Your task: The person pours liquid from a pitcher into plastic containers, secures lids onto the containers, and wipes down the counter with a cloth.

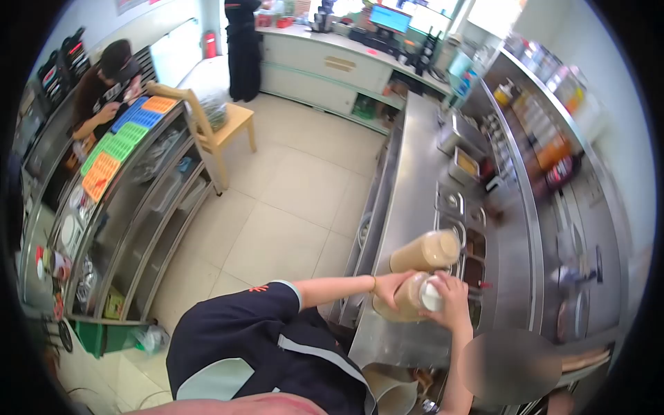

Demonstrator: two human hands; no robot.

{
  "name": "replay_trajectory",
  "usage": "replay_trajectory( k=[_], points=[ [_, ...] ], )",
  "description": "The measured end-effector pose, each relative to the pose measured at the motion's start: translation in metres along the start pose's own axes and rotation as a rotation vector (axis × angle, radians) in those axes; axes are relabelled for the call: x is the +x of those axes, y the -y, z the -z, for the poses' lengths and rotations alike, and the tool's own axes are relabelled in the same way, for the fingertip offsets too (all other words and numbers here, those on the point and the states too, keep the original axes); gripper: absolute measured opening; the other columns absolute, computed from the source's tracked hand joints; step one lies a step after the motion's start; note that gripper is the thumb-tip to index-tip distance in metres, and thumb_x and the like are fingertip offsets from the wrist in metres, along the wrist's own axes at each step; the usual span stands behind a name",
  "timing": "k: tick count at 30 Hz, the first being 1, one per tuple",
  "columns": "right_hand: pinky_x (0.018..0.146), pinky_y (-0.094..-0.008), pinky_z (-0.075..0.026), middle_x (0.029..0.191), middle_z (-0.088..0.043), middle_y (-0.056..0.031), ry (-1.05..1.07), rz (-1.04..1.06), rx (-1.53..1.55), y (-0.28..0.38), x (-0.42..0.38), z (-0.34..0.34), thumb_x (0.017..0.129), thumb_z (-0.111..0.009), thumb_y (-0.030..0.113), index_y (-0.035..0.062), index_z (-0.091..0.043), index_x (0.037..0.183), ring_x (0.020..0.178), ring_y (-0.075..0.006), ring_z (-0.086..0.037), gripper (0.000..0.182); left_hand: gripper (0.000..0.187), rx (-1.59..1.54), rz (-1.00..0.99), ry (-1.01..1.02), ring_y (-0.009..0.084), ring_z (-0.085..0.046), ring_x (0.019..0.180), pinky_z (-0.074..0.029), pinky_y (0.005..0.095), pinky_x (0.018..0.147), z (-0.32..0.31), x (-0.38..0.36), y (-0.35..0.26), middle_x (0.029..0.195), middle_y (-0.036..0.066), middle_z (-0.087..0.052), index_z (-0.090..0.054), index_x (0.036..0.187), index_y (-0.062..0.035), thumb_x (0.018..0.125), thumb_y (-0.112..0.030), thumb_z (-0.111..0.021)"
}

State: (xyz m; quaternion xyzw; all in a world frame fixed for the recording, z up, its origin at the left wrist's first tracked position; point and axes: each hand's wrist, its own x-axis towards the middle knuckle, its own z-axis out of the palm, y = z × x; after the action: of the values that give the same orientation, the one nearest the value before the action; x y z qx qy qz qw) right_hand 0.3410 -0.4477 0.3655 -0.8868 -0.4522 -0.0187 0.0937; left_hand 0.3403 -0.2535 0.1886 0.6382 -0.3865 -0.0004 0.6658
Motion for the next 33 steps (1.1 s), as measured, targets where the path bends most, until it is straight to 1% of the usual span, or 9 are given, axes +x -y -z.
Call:
replay_trajectory(
  k=[5, 9, 15, 19, 21, 22, 25, 29, 33],
  points=[
    [0.084, -0.0403, -0.041, 0.113, -0.051, -0.0119, 0.104, -0.235, 0.104, 0.008, 0.008, 0.011, 0.038, -0.087, 0.033, 0.0094, -0.048, 0.112, 0.107, -0.0331, -0.048, 0.088, 0.116, 0.001, -0.032, 0.016, 0.0235, -0.04, 0.122, -0.03, 0.0366, 0.104, -0.002, 0.004, 0.009, 0.129, 0.012, -0.042, -0.023, 0.135, -0.0046, 0.043, -0.036, -0.086],
    [0.084, -0.0415, -0.044, 0.11, -0.052, -0.0151, -0.086, -0.19, 0.179, -0.003, 0.001, -0.01, 0.051, -0.081, 0.037, 0.0047, -0.048, 0.107, 0.101, -0.0331, -0.053, 0.073, 0.116, 0.117, -0.032, -0.044, 0.0268, -0.043, 0.12, -0.032, 0.0365, 0.102, -0.004, 0.001, 0.013, 0.126, 0.013, -0.045, -0.025, 0.133, -0.0061, 0.038, -0.033, -0.086],
    [0.086, -0.0415, -0.044, 0.11, -0.054, -0.0259, 0.413, -0.936, -0.349, 0.04, 0.041, 0.006, 0.06, -0.076, 0.036, -0.0005, -0.042, 0.117, 0.101, -0.0361, -0.056, 0.075, 0.114, 0.138, 0.076, -0.023, 0.0282, -0.046, 0.117, -0.035, 0.0363, 0.098, -0.006, -0.008, 0.006, 0.124, 0.014, -0.047, -0.028, 0.131, -0.0078, 0.036, -0.031, -0.085],
    [0.084, -0.0425, -0.046, 0.103, -0.058, -0.0256, -0.023, -0.2, -0.146, -0.015, 0.015, -0.022, 0.061, -0.074, 0.045, -0.0026, -0.041, 0.115, 0.098, -0.0393, -0.057, 0.08, 0.113, 0.133, 0.043, -0.048, 0.0291, -0.047, 0.115, -0.036, 0.0364, 0.097, -0.007, -0.007, 0.015, 0.122, 0.015, -0.048, -0.029, 0.13, -0.0074, 0.036, -0.031, -0.085],
    [0.08, -0.0439, -0.047, 0.097, -0.06, -0.0258, 0.203, -0.194, 0.037, 0.014, 0.026, 0.014, 0.062, -0.073, 0.047, -0.0028, -0.043, 0.109, 0.092, -0.0412, -0.058, 0.075, 0.112, 0.142, 0.025, -0.057, 0.0297, -0.048, 0.114, -0.036, 0.0366, 0.097, -0.007, -0.008, 0.01, 0.122, 0.015, -0.049, -0.029, 0.13, -0.0071, 0.036, -0.031, -0.085],
    [0.08, -0.045, -0.046, 0.093, -0.061, -0.0265, 0.328, -0.461, -0.004, 0.036, 0.035, 0.029, 0.062, -0.073, 0.048, -0.0037, -0.042, 0.11, 0.091, -0.0426, -0.058, 0.077, 0.112, 0.157, 0.034, -0.059, 0.0299, -0.048, 0.114, -0.036, 0.0368, 0.097, -0.008, -0.008, 0.01, 0.121, 0.015, -0.049, -0.029, 0.13, -0.007, 0.036, -0.032, -0.085],
    [0.078, -0.0457, -0.046, 0.093, -0.061, -0.0255, 0.149, -0.764, -0.056, -0.002, 0.021, -0.008, 0.059, -0.075, 0.05, -0.0024, -0.042, 0.11, 0.091, -0.0426, -0.058, 0.08, 0.111, 0.196, 0.06, -0.053, 0.0304, -0.048, 0.113, -0.037, 0.0375, 0.097, -0.006, -0.009, 0.014, 0.12, 0.015, -0.049, -0.03, 0.129, -0.007, 0.036, -0.033, -0.085],
    [0.082, -0.0452, -0.045, 0.103, -0.057, -0.024, 0.195, -0.698, 0.038, 0.029, 0.029, 0.013, 0.052, -0.078, 0.053, -0.0009, -0.043, 0.113, 0.097, -0.039, -0.056, 0.089, 0.112, 0.185, 0.059, -0.048, 0.0301, -0.048, 0.114, -0.037, 0.0376, 0.097, -0.005, -0.006, 0.013, 0.12, 0.015, -0.048, -0.031, 0.129, -0.0058, 0.035, -0.035, -0.085],
    [0.093, -0.0392, -0.042, 0.114, -0.044, -0.0191, 0.269, -0.388, 0.156, 0.013, 0.028, 0.014, 0.043, -0.085, 0.028, 0.0075, -0.048, 0.115, 0.109, -0.0375, -0.047, 0.083, 0.115, 0.09, -0.126, -0.074, 0.0283, -0.043, 0.118, -0.033, 0.0386, 0.101, -0.011, 0.0, 0.036, 0.124, 0.014, -0.045, -0.031, 0.129, -0.0065, 0.035, -0.041, -0.087]
  ],
)
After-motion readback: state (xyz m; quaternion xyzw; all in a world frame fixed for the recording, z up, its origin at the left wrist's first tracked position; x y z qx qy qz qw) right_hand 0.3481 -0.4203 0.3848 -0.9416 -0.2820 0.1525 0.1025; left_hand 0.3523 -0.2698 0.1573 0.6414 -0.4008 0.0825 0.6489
